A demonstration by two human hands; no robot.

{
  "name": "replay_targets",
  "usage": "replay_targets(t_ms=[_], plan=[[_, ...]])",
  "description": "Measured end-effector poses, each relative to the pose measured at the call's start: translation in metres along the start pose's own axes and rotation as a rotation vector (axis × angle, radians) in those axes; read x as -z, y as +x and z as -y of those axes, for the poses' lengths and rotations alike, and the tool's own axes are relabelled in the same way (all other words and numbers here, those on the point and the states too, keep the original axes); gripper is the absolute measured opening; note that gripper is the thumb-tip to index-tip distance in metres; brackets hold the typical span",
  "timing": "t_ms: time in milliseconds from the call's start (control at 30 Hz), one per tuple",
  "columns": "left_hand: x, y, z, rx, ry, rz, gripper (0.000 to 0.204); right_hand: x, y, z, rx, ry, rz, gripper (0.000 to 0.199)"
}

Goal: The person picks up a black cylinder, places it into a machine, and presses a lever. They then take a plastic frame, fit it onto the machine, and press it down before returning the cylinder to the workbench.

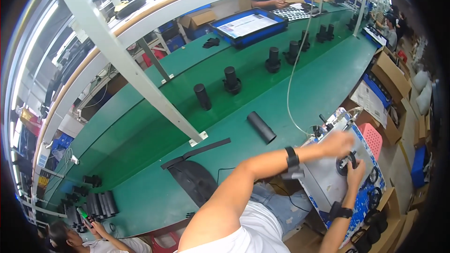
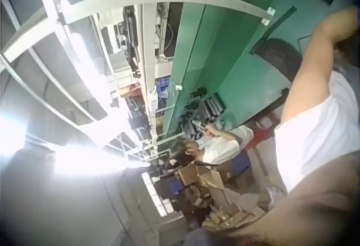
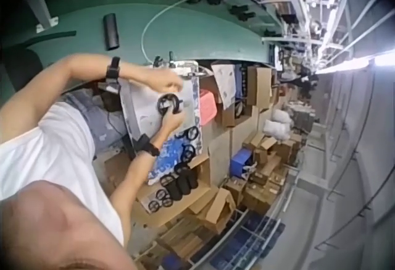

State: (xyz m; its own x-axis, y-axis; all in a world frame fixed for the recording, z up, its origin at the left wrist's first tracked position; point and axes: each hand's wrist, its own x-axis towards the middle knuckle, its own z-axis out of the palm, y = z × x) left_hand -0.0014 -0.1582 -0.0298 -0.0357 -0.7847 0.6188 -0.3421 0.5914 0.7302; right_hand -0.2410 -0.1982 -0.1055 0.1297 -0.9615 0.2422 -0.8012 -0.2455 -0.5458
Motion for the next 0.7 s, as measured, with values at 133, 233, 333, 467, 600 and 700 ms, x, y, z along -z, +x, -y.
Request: replay_targets(t_ms=[133, 233, 333, 467, 600, 700], plan=[[-0.052, -0.050, -0.008, -0.037, 0.315, 0.461, 0.028, 0.019, 0.024, 0.060, -0.067, -0.487, 0.221, 0.042], [-0.064, -0.062, 0.029, 0.025, 0.534, 0.520, 0.035, 0.015, 0.034, 0.080, -0.009, -0.710, 0.398, 0.049], [-0.059, -0.057, 0.045, -0.127, 0.541, 0.612, 0.038, 0.007, 0.063, 0.051, -0.011, -0.788, 0.726, 0.064], [-0.060, -0.031, 0.044, -0.163, 0.444, 0.712, 0.037, 0.015, 0.067, 0.024, -0.020, -0.690, 0.596, 0.069], [-0.077, -0.038, 0.057, -0.128, 0.544, 0.670, 0.044, 0.011, 0.070, 0.000, 0.179, -0.689, 0.459, 0.047], [-0.077, -0.043, 0.057, -0.128, 0.665, 0.648, 0.045, 0.004, 0.084, -0.019, 0.213, -0.602, 0.501, 0.043]])
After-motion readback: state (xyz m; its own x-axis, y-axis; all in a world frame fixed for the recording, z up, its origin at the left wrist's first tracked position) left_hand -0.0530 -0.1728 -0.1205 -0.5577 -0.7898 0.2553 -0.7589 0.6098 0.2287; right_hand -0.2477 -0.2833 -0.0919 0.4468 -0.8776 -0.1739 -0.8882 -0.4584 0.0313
